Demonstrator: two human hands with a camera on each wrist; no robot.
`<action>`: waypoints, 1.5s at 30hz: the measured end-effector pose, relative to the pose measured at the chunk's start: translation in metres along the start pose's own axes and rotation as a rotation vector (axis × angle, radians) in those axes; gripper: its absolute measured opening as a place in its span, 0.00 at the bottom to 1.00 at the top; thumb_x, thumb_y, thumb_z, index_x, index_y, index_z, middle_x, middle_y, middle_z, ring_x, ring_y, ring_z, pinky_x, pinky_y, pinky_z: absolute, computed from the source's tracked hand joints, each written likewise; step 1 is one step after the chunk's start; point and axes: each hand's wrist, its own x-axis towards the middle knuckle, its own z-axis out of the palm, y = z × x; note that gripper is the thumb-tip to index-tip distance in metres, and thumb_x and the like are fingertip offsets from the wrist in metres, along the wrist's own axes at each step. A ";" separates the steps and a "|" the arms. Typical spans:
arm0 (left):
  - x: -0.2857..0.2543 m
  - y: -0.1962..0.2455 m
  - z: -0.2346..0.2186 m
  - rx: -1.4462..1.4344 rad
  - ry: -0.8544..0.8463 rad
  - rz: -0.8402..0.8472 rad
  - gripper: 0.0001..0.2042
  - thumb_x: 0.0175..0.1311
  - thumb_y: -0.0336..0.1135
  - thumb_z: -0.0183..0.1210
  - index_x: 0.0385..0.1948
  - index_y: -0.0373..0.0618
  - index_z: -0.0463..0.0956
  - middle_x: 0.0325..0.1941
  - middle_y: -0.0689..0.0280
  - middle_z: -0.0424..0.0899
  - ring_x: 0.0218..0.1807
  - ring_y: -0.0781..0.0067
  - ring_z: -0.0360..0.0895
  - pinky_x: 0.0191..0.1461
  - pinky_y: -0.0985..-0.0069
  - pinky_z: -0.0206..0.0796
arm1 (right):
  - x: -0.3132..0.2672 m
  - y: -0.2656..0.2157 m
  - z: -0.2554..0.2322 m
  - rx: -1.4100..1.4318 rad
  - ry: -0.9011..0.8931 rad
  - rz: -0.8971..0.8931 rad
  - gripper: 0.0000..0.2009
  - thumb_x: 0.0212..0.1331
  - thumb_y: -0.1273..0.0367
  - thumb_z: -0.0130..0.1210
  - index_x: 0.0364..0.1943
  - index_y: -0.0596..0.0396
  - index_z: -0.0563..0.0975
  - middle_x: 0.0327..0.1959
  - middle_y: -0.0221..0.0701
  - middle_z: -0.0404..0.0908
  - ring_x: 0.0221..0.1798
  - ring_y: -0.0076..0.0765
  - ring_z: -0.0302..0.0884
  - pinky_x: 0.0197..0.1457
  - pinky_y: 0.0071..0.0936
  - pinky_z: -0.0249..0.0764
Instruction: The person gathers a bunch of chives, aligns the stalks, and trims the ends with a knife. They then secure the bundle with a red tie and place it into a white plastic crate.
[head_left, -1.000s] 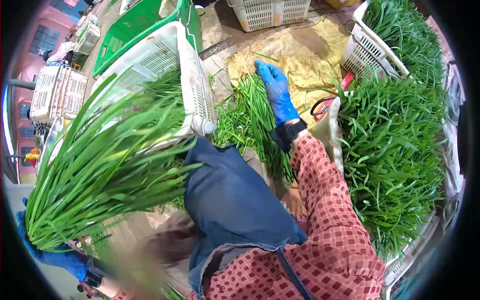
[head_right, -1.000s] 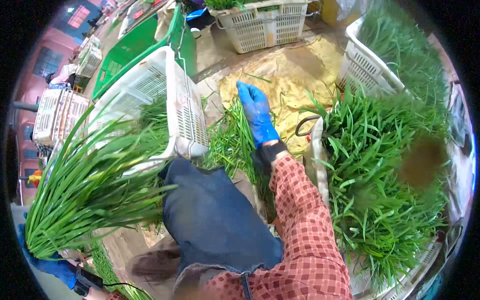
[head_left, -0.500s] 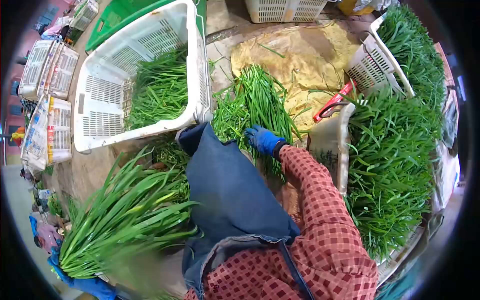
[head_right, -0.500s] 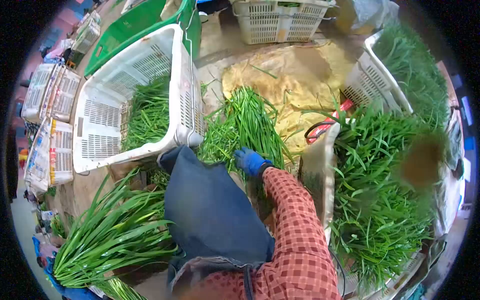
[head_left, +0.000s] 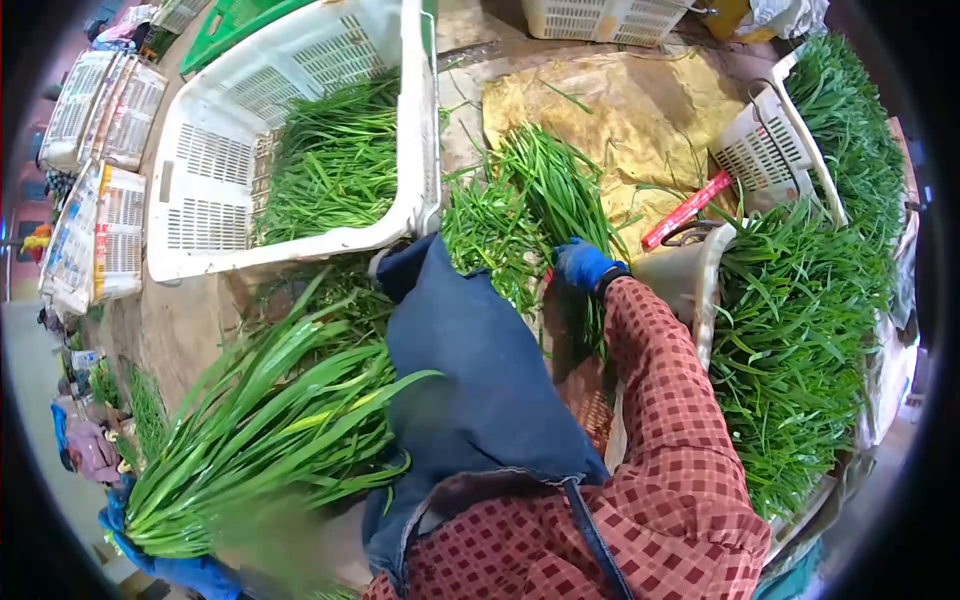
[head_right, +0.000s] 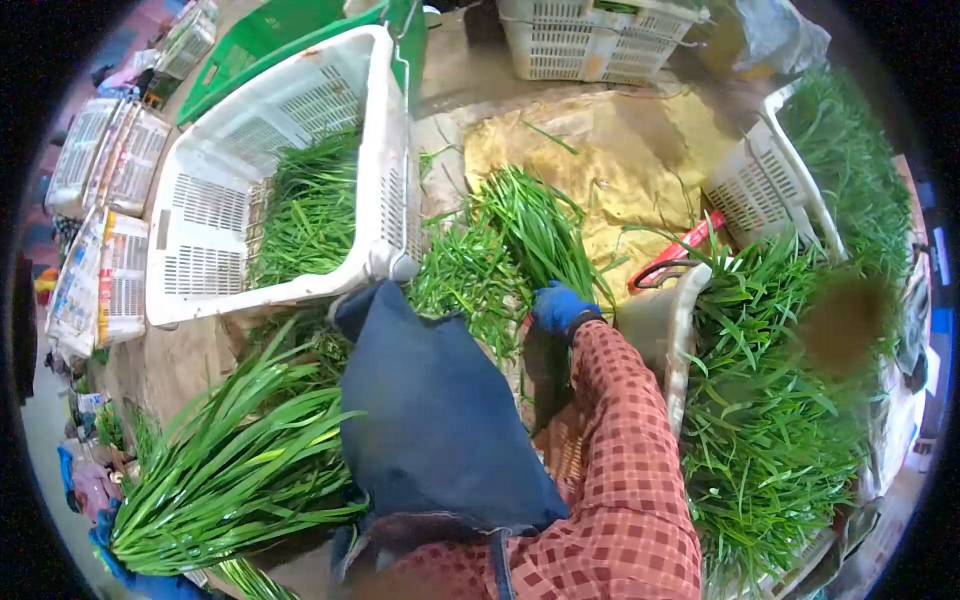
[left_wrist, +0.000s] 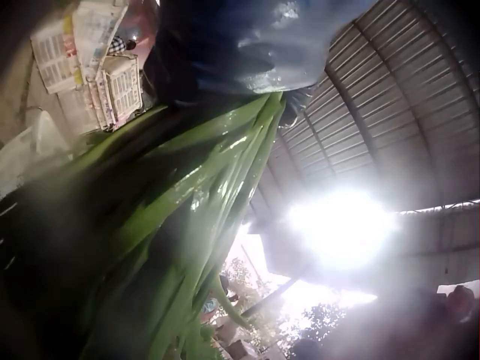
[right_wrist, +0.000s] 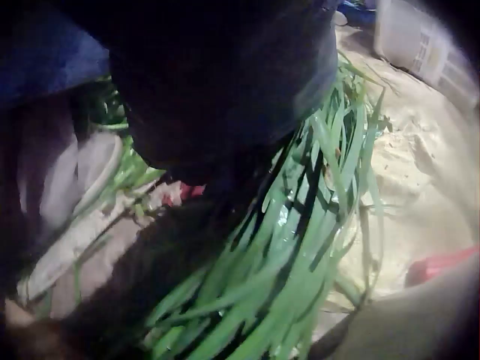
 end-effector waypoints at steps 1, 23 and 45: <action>0.010 -0.003 -0.013 0.094 -0.123 0.006 0.23 0.70 0.43 0.35 0.52 0.32 0.69 0.55 0.49 0.74 0.56 0.56 0.72 0.63 0.58 0.63 | 0.011 -0.033 -0.064 0.074 -0.134 0.155 0.12 0.52 0.61 0.51 0.34 0.50 0.81 0.42 0.39 0.80 0.44 0.46 0.76 0.51 0.36 0.72; -0.076 0.033 0.030 -0.549 -0.542 -0.333 0.21 0.55 0.24 0.60 0.54 0.40 0.70 0.44 0.65 0.80 0.47 0.75 0.76 0.54 0.75 0.68 | 0.073 -0.459 -0.373 1.058 0.056 -0.866 0.55 0.42 0.65 0.70 0.69 0.59 0.40 0.68 0.39 0.55 0.68 0.35 0.55 0.68 0.34 0.55; -0.086 -0.007 -0.009 -0.586 -0.775 -0.372 0.37 0.50 0.22 0.62 0.66 0.43 0.54 0.56 0.63 0.74 0.50 0.77 0.73 0.54 0.77 0.67 | 0.075 -0.476 -0.378 1.091 -0.536 -0.653 0.41 0.44 0.71 0.67 0.65 0.56 0.58 0.63 0.36 0.64 0.67 0.35 0.58 0.68 0.32 0.57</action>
